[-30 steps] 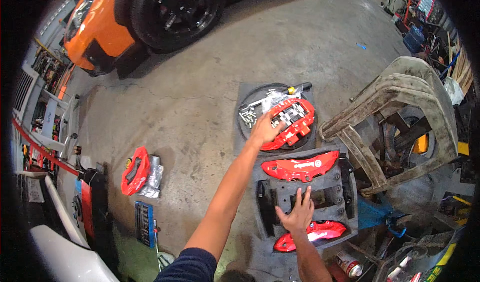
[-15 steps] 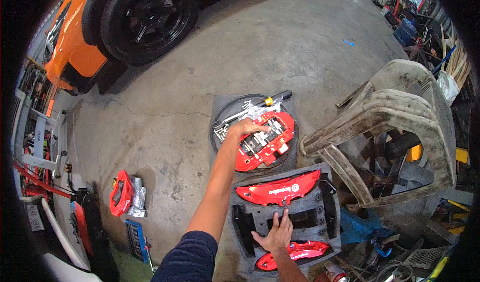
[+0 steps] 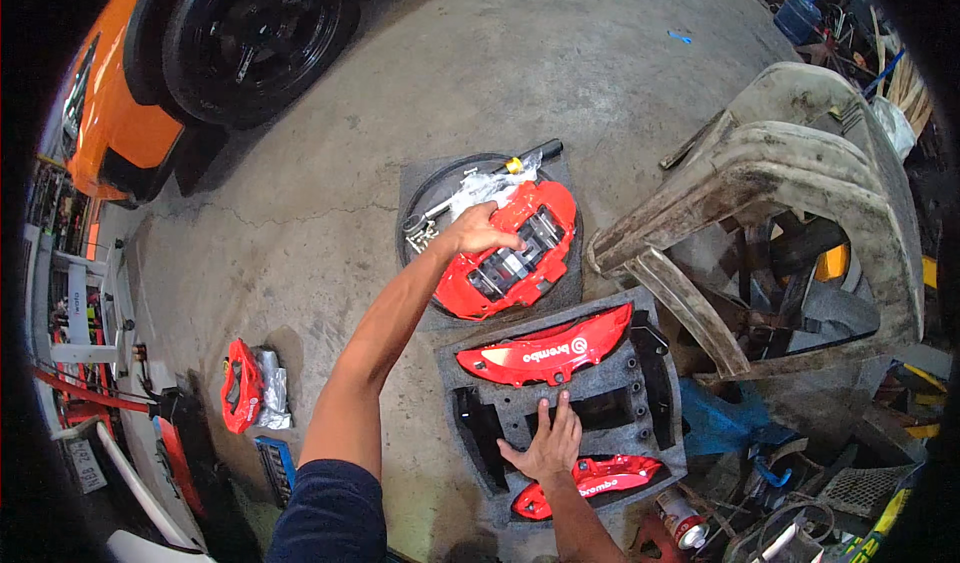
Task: Install a new brake rotor and brake caliper on a vehicle.
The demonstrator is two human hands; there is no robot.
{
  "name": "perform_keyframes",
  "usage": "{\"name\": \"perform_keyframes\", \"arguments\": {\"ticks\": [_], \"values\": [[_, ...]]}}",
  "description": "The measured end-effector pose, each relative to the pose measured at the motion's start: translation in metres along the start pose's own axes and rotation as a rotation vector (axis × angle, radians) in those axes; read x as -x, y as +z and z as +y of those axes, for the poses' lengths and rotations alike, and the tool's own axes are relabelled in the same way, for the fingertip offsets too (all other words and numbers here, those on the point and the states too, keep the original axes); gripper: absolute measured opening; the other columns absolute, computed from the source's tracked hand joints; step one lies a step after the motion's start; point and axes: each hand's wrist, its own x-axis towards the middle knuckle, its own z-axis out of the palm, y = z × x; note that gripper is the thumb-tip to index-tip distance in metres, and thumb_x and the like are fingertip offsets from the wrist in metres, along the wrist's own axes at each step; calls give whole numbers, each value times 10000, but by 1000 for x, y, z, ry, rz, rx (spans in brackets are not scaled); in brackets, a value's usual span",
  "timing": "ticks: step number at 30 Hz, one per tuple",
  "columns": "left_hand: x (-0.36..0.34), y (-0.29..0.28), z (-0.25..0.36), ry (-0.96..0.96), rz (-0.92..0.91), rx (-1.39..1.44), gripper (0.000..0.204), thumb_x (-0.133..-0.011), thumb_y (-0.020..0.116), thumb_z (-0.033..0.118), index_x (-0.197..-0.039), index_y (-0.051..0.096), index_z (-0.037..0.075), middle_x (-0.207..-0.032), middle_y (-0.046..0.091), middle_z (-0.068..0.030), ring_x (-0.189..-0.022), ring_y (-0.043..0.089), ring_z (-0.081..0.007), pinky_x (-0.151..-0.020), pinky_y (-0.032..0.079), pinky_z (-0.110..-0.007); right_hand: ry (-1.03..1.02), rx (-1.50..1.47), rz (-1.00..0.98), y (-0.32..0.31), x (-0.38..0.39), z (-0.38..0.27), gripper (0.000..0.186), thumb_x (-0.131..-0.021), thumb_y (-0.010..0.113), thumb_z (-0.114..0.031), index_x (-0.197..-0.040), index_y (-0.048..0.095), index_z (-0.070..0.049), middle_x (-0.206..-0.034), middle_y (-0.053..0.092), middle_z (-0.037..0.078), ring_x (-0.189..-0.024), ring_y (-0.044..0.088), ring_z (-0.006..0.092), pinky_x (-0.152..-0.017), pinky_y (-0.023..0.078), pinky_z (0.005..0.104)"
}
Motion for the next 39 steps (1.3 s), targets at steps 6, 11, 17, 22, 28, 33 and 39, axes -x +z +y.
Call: {"name": "perform_keyframes", "arguments": {"ticks": [6, 11, 17, 22, 28, 33, 39], "values": [[17, 6, 30, -72, -35, -97, 1122, -512, 792, 601, -1304, 460, -121, -1258, 559, -322, -1181, 559, -410, -1028, 444, -406, -6, 2, 65, -6, -2, -6, 1101, -686, 696, -654, -1497, 195, -103, -1511, 236, 272, -1210, 414, 442, -1000, 353, 563], [46, 21, 43, -63, 52, -84, 1062, -505, 810, 532, -1266, 489, -135, -1148, 615, -326, -1069, 624, -423, -960, 495, -414, -7, -7, 67, -4, 0, -8, 1084, -677, 706, -644, -1473, 223, -89, -1504, 248, 272, -1211, 414, 448, -999, 349, 570], [80, 0, 86, -52, 253, -151, 867, -518, 824, 489, -1108, 540, -80, -1034, 645, -314, -996, 644, -419, -888, 516, -447, 8, -43, 23, -11, -2, -6, 1043, -634, 764, -579, -1413, 314, -53, -1497, 263, 278, -1249, 388, 443, -1027, 316, 581], [147, -54, 111, -15, 511, -56, 814, -493, 855, 453, -1046, 535, -52, -947, 672, -261, -906, 665, -398, -811, 524, -440, 60, -11, -62, -16, -2, -4, 1052, -638, 749, -600, -1423, 326, -42, -1532, 214, 259, -1301, 350, 433, -1073, 275, 563], [324, -73, 117, 158, 744, 430, 820, -551, 905, 362, -1171, 536, -27, -1088, 649, -124, -1006, 627, -221, -907, 494, -379, 39, -17, -37, -21, -4, -12, 1056, -645, 743, -552, -1446, 319, -10, -1562, 163, 246, -1317, 330, 433, -1102, 257, 524], [519, 12, 116, 255, 789, 1081, 958, -569, 896, 327, -1338, 439, -15, -1192, 602, -97, -1097, 592, -198, -966, 473, -380, 106, 23, 0, -34, 2, -29, 1060, -647, 739, -554, -1447, 339, 13, -1587, 138, 208, -1346, 344, 373, -1110, 268, 512], [718, 198, 150, 243, 867, 1831, 906, -657, 788, 330, -1397, 385, -2, -1282, 563, -106, -1140, 592, -243, -1000, 479, -415, -212, -42, -256, 0, 70, -70, 838, -871, 602, -557, -1410, 381, 45, -1536, 260, 256, -1379, 339, 377, -1149, 207, 537]]}}
